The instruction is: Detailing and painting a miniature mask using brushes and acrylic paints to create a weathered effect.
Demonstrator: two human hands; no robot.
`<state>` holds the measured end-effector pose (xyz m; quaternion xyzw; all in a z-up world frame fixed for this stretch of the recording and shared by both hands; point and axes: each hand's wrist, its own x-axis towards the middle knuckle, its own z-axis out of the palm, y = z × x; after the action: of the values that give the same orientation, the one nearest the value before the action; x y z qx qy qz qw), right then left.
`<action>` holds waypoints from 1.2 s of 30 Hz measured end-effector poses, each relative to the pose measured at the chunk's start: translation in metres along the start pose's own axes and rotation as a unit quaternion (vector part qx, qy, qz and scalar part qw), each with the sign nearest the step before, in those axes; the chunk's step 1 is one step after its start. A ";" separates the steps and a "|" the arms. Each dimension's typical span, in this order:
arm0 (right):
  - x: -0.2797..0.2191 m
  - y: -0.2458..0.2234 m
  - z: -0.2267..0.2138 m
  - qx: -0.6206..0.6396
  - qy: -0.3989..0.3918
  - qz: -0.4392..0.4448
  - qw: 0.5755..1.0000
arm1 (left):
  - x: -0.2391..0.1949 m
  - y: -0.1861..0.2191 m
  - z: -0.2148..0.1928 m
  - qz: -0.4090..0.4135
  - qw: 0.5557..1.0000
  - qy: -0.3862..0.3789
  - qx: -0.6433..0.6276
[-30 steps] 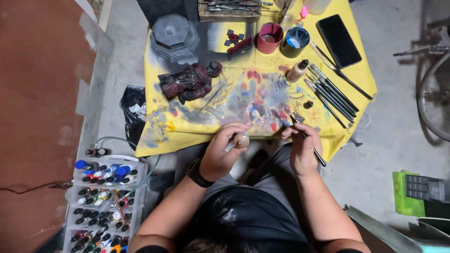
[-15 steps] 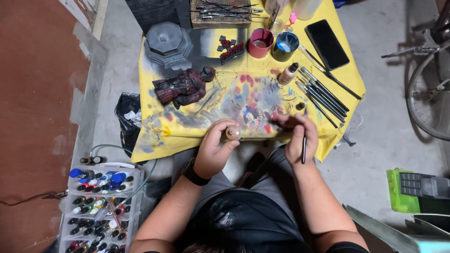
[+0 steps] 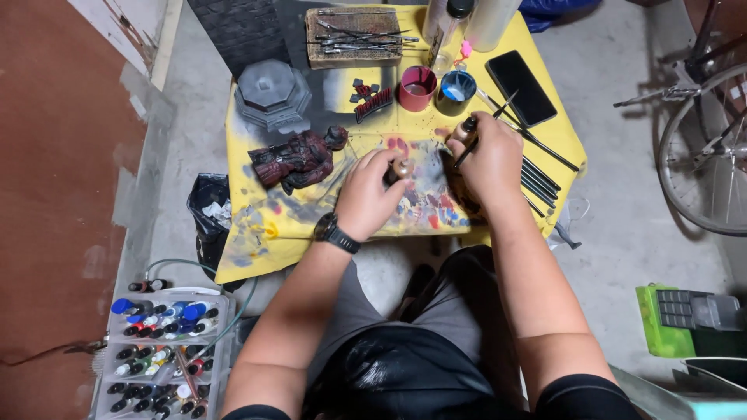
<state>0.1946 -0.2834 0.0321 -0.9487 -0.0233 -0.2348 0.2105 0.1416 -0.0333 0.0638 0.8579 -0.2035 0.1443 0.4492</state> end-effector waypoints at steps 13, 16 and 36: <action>-0.052 -0.028 -0.058 0.203 0.030 -0.001 0.979 | 0.057 -0.023 0.037 -0.067 0.992 -0.079 0.077; -0.072 -0.031 -0.068 0.208 0.053 -0.041 0.976 | 0.036 0.015 0.020 -0.030 0.990 -0.030 0.131; -0.181 -0.045 -0.060 0.163 0.045 -0.122 0.978 | -0.125 0.007 0.062 0.154 0.980 -0.107 0.068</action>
<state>0.0011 -0.2571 0.0153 -0.8800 -0.1678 -0.2942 0.3331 0.0326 -0.0604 -0.0197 0.8553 -0.3698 0.1329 0.3378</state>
